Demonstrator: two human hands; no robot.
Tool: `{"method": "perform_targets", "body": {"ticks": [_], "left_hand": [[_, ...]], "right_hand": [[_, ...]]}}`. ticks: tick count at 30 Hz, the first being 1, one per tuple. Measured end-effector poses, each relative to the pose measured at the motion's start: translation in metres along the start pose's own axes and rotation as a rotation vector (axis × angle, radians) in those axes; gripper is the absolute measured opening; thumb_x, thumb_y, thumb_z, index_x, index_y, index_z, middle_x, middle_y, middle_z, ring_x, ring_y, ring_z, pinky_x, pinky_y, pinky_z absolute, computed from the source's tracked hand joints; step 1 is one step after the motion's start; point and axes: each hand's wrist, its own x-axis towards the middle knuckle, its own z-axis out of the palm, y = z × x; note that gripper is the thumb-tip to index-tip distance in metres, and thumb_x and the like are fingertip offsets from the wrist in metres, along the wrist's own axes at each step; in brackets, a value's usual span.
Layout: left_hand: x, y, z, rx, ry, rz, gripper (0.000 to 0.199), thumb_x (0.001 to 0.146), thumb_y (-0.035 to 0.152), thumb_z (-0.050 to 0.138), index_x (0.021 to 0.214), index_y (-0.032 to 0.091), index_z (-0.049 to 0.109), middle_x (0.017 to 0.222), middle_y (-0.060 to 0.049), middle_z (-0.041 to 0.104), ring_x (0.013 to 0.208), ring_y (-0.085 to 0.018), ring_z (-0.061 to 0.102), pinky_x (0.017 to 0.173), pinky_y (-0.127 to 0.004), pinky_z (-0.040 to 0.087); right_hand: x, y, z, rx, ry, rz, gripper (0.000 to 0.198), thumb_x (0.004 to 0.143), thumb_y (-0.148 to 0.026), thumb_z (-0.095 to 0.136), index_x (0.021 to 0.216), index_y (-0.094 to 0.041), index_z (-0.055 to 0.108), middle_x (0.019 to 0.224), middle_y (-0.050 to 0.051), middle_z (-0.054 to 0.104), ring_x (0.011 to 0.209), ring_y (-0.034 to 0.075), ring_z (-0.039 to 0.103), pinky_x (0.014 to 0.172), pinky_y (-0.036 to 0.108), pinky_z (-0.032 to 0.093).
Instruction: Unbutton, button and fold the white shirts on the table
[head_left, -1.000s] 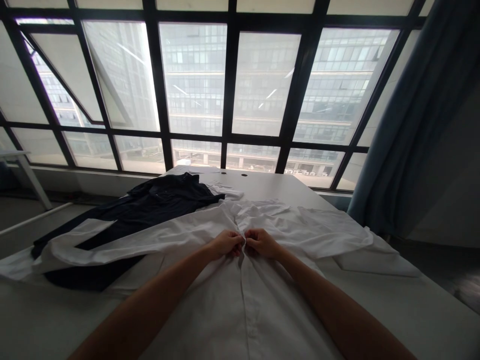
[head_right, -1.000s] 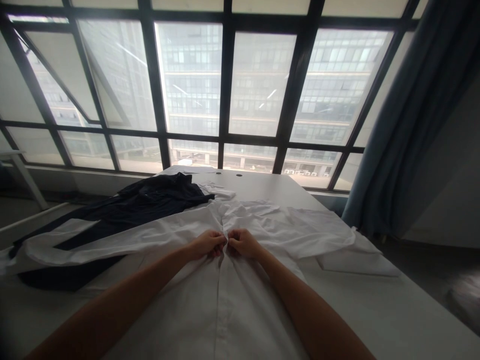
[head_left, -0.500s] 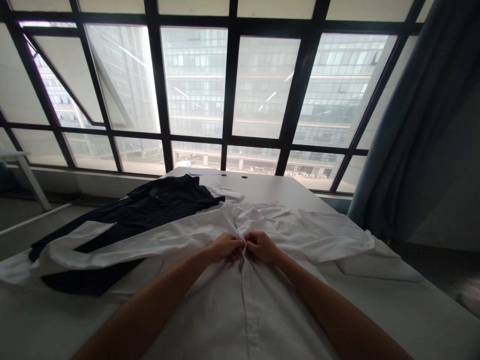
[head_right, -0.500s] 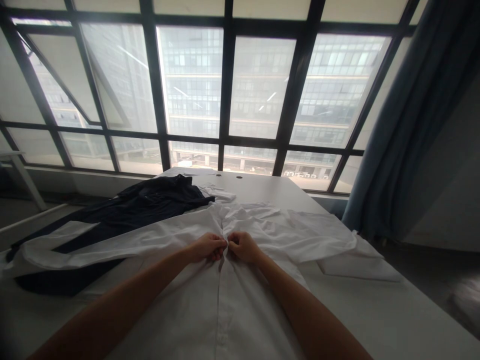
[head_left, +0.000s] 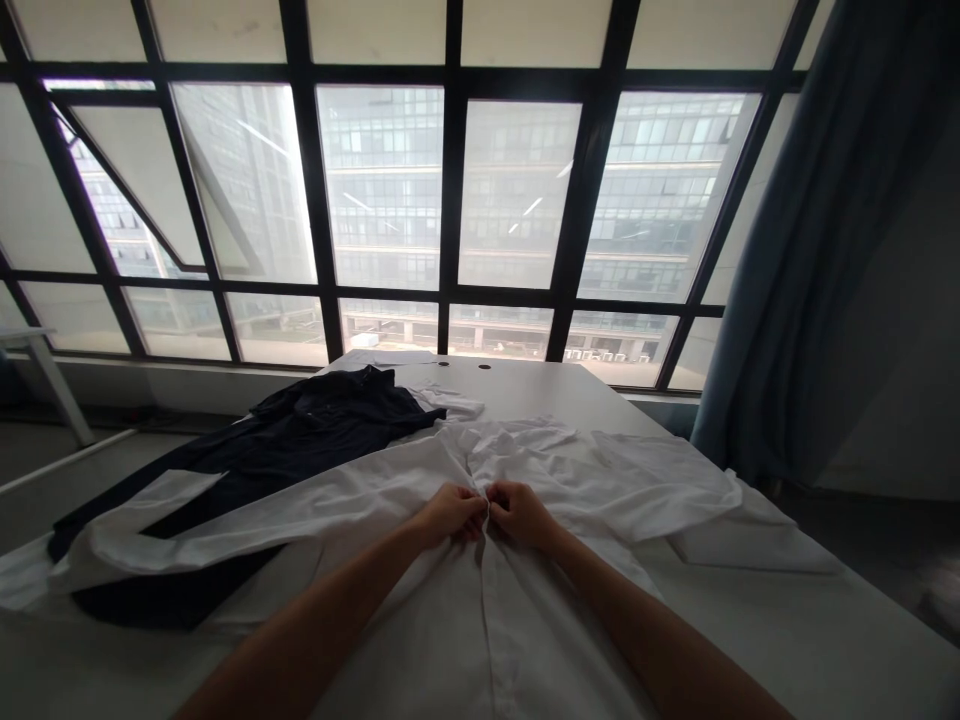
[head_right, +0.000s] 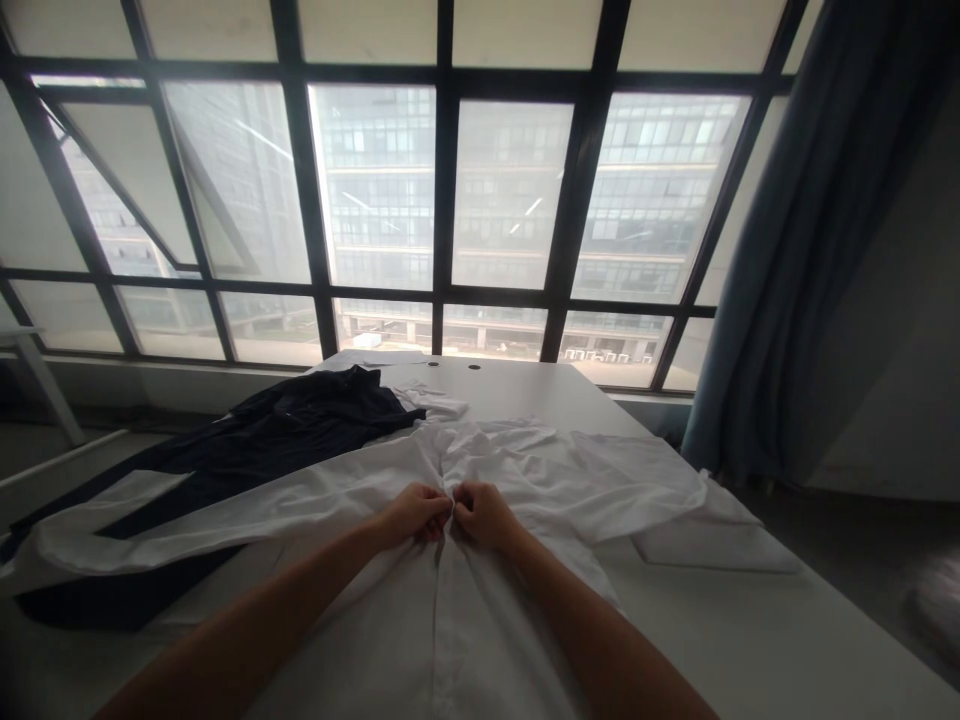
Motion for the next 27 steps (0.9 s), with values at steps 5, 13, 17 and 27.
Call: {"method": "perform_targets", "body": {"ticks": [5,13,17,27], "left_hand": [[0.0029,-0.0032,0.0009,0.006,0.027,-0.017,0.039,0.079,0.049,0.067,0.068,0.012,0.061,0.054,0.001,0.059,0.041,-0.01,0.057,0.038,-0.018,0.038],[0.004,-0.005,0.0034,0.002,0.083,-0.039,0.032,0.079,0.04,0.072,0.07,0.011,0.061,0.052,0.003,0.058,0.04,-0.008,0.055,0.039,-0.017,0.035],[0.0024,-0.0024,0.0048,0.018,0.073,-0.034,0.029,0.083,0.035,0.066,0.066,0.013,0.058,0.052,0.003,0.058,0.038,-0.006,0.051,0.038,-0.017,0.033],[-0.0035,0.0033,0.0085,0.075,0.068,0.036,0.029,0.088,0.019,0.051,0.06,0.017,0.048,0.043,0.008,0.045,0.032,-0.005,0.043,0.033,-0.016,0.022]], "right_hand": [[0.0003,-0.0054,-0.0015,-0.097,0.043,-0.042,0.011,0.073,-0.018,0.053,0.068,-0.017,0.063,0.056,-0.001,0.063,0.053,0.012,0.051,0.053,0.022,0.036],[-0.0014,-0.0095,0.0011,-0.086,0.062,-0.064,0.014,0.073,-0.02,0.052,0.07,-0.016,0.065,0.062,0.001,0.066,0.057,0.013,0.054,0.056,0.023,0.037],[-0.0015,-0.0077,0.0004,-0.096,0.058,-0.041,0.014,0.072,-0.018,0.052,0.072,-0.016,0.067,0.062,0.001,0.066,0.057,0.013,0.054,0.056,0.022,0.038],[-0.002,-0.0047,-0.0006,0.264,-0.029,0.166,0.008,0.072,-0.024,0.049,0.072,-0.02,0.056,0.047,-0.005,0.055,0.04,0.012,0.051,0.041,0.021,0.036]]}}
